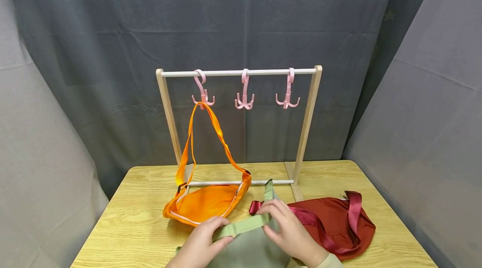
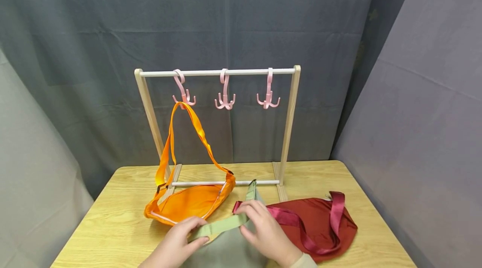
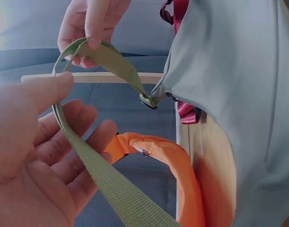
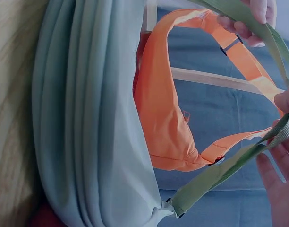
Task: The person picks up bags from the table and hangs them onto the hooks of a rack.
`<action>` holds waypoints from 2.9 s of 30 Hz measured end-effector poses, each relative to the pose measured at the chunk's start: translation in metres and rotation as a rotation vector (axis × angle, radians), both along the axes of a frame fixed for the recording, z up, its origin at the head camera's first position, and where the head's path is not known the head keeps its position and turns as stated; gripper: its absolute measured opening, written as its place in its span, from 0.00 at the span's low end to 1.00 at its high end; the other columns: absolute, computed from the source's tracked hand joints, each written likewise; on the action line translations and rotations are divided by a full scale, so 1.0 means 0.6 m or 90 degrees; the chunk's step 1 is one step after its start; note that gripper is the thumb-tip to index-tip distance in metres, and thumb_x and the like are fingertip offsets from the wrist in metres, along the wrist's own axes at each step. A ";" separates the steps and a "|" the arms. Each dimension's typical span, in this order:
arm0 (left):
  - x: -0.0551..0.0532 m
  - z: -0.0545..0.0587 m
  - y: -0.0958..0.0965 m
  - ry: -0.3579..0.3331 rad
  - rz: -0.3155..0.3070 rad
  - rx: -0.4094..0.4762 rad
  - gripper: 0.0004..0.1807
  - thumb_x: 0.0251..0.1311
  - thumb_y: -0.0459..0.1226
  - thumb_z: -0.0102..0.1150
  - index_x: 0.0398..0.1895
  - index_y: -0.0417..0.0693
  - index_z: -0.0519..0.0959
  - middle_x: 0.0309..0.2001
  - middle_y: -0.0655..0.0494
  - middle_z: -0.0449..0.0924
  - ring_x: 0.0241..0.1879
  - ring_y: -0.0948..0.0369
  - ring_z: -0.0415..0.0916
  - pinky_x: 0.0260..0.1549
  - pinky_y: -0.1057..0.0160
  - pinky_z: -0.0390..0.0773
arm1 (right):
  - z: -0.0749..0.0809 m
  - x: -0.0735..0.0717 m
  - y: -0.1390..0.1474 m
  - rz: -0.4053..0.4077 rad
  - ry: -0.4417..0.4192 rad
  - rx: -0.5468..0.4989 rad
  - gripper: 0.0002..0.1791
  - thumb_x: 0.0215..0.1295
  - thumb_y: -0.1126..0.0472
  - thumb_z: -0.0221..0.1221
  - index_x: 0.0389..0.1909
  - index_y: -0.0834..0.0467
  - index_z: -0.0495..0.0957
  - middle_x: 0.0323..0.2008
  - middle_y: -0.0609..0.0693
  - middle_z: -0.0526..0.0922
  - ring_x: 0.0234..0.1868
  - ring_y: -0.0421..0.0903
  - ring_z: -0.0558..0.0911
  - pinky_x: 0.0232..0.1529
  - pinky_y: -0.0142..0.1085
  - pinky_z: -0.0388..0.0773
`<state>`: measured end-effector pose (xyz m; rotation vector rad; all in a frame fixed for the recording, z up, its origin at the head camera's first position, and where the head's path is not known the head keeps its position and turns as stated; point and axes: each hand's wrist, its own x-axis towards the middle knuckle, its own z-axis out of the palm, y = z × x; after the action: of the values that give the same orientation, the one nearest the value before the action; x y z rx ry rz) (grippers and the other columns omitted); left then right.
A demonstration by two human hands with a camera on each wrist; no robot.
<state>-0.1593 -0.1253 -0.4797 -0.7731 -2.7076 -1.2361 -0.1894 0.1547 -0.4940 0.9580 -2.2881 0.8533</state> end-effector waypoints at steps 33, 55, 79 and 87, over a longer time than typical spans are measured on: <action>-0.015 0.075 -0.003 0.056 -0.026 -0.067 0.10 0.64 0.44 0.70 0.46 0.59 0.82 0.41 0.70 0.78 0.39 0.71 0.72 0.43 0.65 0.78 | 0.050 -0.019 0.022 0.032 0.046 0.057 0.26 0.53 0.66 0.76 0.52 0.47 0.79 0.51 0.38 0.79 0.52 0.37 0.77 0.55 0.27 0.76; -0.016 0.099 -0.003 0.061 -0.033 -0.098 0.11 0.63 0.43 0.71 0.46 0.59 0.80 0.40 0.70 0.77 0.36 0.69 0.70 0.39 0.69 0.74 | 0.067 -0.022 0.028 0.034 0.056 0.075 0.22 0.58 0.57 0.75 0.53 0.46 0.80 0.50 0.36 0.79 0.50 0.36 0.76 0.53 0.27 0.75; -0.015 0.119 -0.002 0.100 -0.039 -0.098 0.11 0.64 0.44 0.70 0.46 0.57 0.81 0.42 0.69 0.79 0.39 0.70 0.73 0.43 0.65 0.78 | 0.095 -0.023 0.021 0.051 0.058 0.094 0.26 0.54 0.64 0.76 0.53 0.46 0.79 0.50 0.36 0.80 0.50 0.36 0.77 0.51 0.35 0.79; -0.016 0.125 -0.002 0.103 -0.039 -0.095 0.11 0.64 0.45 0.69 0.46 0.57 0.81 0.42 0.69 0.80 0.39 0.69 0.73 0.43 0.66 0.78 | 0.098 -0.027 0.017 0.046 0.061 0.099 0.24 0.55 0.63 0.74 0.52 0.46 0.79 0.49 0.36 0.80 0.49 0.36 0.77 0.51 0.35 0.78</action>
<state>-0.1688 -0.1266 -0.4049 -0.9357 -2.6847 -0.9431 -0.2055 0.1648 -0.4350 1.1304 -2.2750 0.6497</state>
